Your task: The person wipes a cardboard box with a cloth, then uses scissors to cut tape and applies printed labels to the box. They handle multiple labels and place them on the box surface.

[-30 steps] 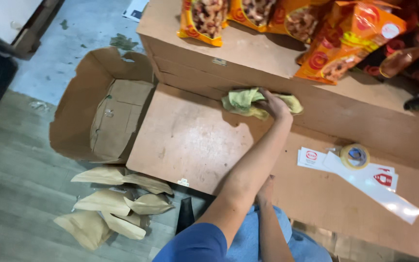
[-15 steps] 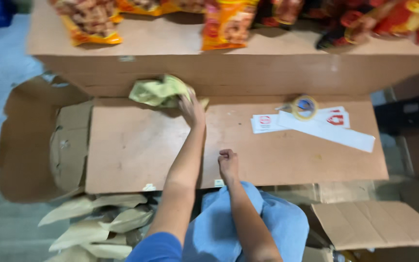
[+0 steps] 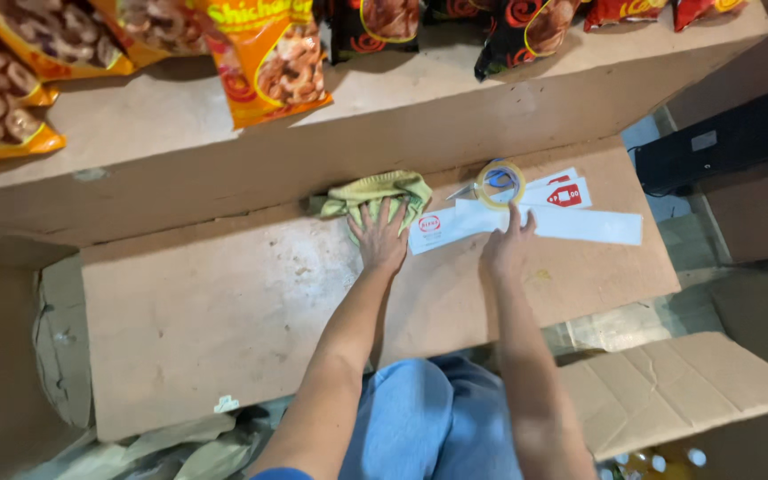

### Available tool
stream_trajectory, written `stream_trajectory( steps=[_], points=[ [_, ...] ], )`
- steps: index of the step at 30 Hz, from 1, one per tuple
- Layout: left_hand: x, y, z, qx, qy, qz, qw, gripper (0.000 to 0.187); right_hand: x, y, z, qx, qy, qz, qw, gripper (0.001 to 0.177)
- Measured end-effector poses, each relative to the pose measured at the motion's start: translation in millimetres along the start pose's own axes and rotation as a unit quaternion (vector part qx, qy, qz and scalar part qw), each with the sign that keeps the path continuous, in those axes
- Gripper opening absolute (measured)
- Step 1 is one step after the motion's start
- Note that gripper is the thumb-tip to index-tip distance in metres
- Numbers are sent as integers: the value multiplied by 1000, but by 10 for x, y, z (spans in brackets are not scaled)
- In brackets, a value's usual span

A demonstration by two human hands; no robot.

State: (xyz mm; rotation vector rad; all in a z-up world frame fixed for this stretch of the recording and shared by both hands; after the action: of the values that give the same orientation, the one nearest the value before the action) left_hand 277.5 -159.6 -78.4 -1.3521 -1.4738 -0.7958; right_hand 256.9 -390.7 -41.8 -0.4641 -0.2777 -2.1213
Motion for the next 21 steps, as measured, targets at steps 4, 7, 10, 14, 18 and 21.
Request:
stream_trajectory(
  steps=[4,7,10,14,18,21],
  points=[
    [141,26,-45,-17,1,-38,999,59,-211,558,-95,135,-362,154,910,57],
    [285,32,-64,-21,-8,-37,999,60,-247,630,-92,135,-396,175,891,32],
    [422,6,-32,-39,-9,-31,999,54,-146,304,15,150,-359,144,910,23],
    [591,-177,230,-126,-77,-195,970,54,151,-146,45,246,-224,51,942,39],
    [748,-587,954,-84,-54,-227,969,54,413,-571,-232,158,-288,69,942,27],
    [923,-996,1539,-26,-18,-192,981,55,493,-727,-255,100,-320,107,936,28]
  ],
)
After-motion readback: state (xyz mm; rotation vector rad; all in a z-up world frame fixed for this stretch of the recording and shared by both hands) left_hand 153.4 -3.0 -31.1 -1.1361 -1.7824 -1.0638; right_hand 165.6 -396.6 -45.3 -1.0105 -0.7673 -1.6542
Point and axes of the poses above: each hand's wrist, its own y-axis towards the middle knuckle, its own x-axis out of the back of the hand, z = x × y, the point moved 3 cm from there along y, towards the middle knuckle, and after that the axes turned 12 degrees about x, right-handed, at the moved point
